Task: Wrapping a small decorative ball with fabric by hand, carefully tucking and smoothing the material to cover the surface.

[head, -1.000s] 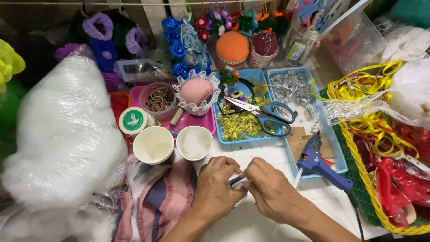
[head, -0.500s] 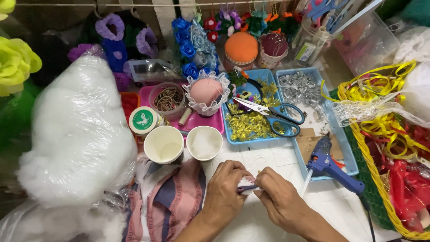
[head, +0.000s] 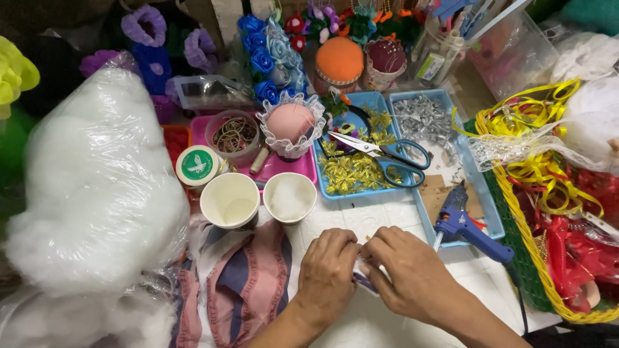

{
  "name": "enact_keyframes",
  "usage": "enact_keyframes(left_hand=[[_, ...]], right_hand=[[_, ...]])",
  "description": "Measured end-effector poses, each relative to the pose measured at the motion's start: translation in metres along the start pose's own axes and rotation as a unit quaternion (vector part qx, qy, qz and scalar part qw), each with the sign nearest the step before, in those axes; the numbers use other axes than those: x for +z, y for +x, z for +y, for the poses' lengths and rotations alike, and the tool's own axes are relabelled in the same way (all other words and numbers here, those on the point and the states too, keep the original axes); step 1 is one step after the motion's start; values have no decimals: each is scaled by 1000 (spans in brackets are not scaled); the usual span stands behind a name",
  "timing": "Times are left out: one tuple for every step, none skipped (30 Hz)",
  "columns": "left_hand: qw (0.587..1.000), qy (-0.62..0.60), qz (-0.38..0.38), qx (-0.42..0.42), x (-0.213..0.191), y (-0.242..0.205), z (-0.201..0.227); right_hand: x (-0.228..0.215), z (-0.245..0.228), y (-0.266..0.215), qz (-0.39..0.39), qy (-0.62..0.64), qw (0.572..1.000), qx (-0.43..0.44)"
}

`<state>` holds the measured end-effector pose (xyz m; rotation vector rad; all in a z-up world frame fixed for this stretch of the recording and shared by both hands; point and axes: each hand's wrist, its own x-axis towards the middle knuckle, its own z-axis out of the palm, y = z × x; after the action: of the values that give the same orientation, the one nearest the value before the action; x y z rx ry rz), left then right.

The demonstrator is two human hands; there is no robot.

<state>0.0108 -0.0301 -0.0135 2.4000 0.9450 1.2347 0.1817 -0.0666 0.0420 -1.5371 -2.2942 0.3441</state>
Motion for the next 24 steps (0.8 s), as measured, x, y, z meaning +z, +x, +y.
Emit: enact_keyframes(left_hand=[[1000,7,-5,3,-1,0,1],[1000,16,-10,5,-2,-1,1],[1000,16,-8,4,-1,0,1],[1000,20,-5,13,-1,0,1],[999,24,-1,21,0,0,1],[999,22,-2,23,0,0,1],[1000,19,3,23,0,1,1],[1000,16,8,22,0,2,1],[1000,14,7,23,0,2,1],[1000,9,2,2,-1,2,1],[1000,4,-2,-18,-2,2,0],[1000,4,-3,-19,-2,1,-1],[999,5,-13,-31,-3,1,-3],[999,4,-21,-40,-4,1,-5],[999,4,-22,-41,-2,1,-5],[999,2,-24,-37,-2,1,-4],[999,-1,-25,-34,-1,0,-4],[999,0,-25,-34,-3,1,-4],[999,-8,-31,-22,-6,1,-4],[999,-17,-37,-10,-8,2,-3],[999,-17,-39,-10,-8,3,-3],[999,-21,-31,-12,-9,4,-3],[999,-24,-24,-13,-9,6,-4],[999,-25,-24,-13,-10,6,-4]], right_hand=[[4,0,-1,-16,-26,1000,-3],[8,-1,-3,-32,-51,998,-8],[12,-1,-3,-33,-52,998,-10],[17,-1,-4,-13,-76,997,-20],[21,-1,-4,6,-100,995,-29],[22,-1,-5,7,-101,995,-27],[22,0,-6,1,-68,998,-8],[23,1,-8,-6,-34,999,11],[20,0,-10,-6,-35,999,13],[18,0,-12,9,-4,1000,9],[15,-1,-14,23,27,999,5],[13,-3,-16,22,28,999,5],[11,-5,-18,44,47,998,-11],[8,-7,-20,66,64,995,-27],[11,-8,-21,66,65,995,-26],[13,-9,-23,69,83,994,-22],[16,-10,-25,72,102,992,-17],[14,-10,-25,72,102,992,-17],[12,-10,-24,70,101,992,-12],[10,-10,-24,69,99,993,-5],[6,-11,-22,69,99,993,-3],[1,-12,-19,82,100,992,14],[-3,-13,-16,95,100,990,32],[-4,-12,-17,96,100,990,32]])
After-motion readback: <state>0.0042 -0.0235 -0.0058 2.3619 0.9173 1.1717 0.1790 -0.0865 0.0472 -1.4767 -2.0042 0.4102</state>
